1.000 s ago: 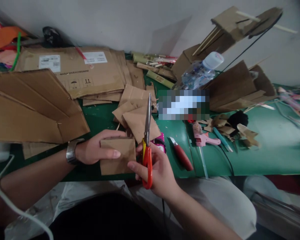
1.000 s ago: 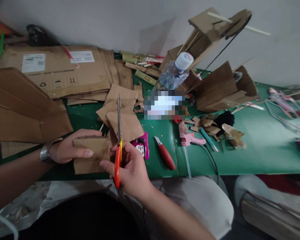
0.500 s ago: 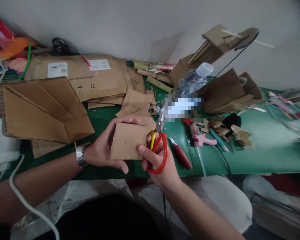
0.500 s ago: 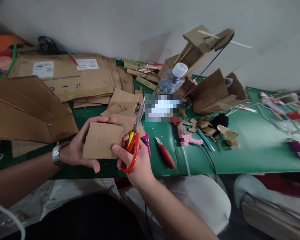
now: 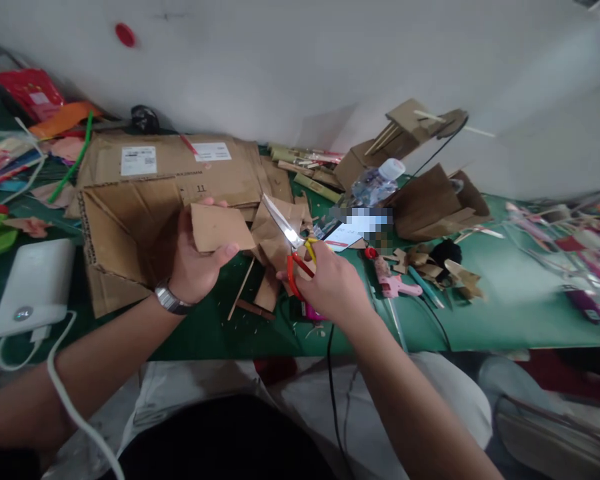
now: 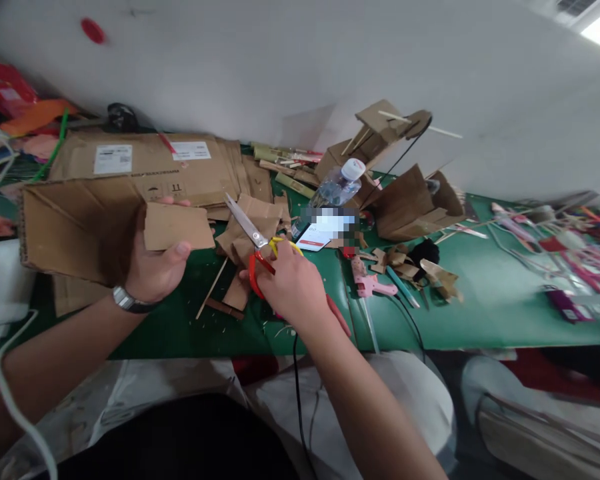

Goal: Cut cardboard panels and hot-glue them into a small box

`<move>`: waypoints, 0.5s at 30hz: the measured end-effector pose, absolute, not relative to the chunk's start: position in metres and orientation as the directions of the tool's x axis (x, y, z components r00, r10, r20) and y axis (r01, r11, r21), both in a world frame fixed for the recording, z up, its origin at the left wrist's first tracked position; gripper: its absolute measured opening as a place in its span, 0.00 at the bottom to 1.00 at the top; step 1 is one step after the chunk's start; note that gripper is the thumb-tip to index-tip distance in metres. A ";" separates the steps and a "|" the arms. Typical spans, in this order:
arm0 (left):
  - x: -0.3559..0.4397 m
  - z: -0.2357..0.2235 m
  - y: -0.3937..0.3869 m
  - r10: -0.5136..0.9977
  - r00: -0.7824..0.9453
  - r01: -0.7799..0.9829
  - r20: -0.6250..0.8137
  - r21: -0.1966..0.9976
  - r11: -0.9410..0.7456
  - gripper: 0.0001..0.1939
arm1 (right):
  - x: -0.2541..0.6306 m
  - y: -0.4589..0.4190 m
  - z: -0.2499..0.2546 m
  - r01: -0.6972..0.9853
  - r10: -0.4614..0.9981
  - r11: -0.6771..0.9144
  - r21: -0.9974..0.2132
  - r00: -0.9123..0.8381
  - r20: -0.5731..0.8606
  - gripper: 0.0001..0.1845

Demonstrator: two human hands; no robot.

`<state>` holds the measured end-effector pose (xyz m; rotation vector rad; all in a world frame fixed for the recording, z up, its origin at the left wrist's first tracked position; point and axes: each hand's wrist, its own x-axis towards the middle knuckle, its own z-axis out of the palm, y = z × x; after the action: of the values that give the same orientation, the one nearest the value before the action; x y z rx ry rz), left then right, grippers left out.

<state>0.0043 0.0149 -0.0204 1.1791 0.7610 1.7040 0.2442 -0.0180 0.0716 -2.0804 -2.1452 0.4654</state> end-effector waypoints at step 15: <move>0.004 -0.035 0.020 0.901 -0.077 -0.258 0.428 0.864 -0.432 0.48 | 0.232 0.016 0.057 0.989 0.975 0.049 -0.140 -0.078 -0.207 0.27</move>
<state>0.0037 0.0199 -0.0355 1.2995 0.7668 1.6586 0.2320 0.0156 0.0568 -2.1701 -2.3155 0.3928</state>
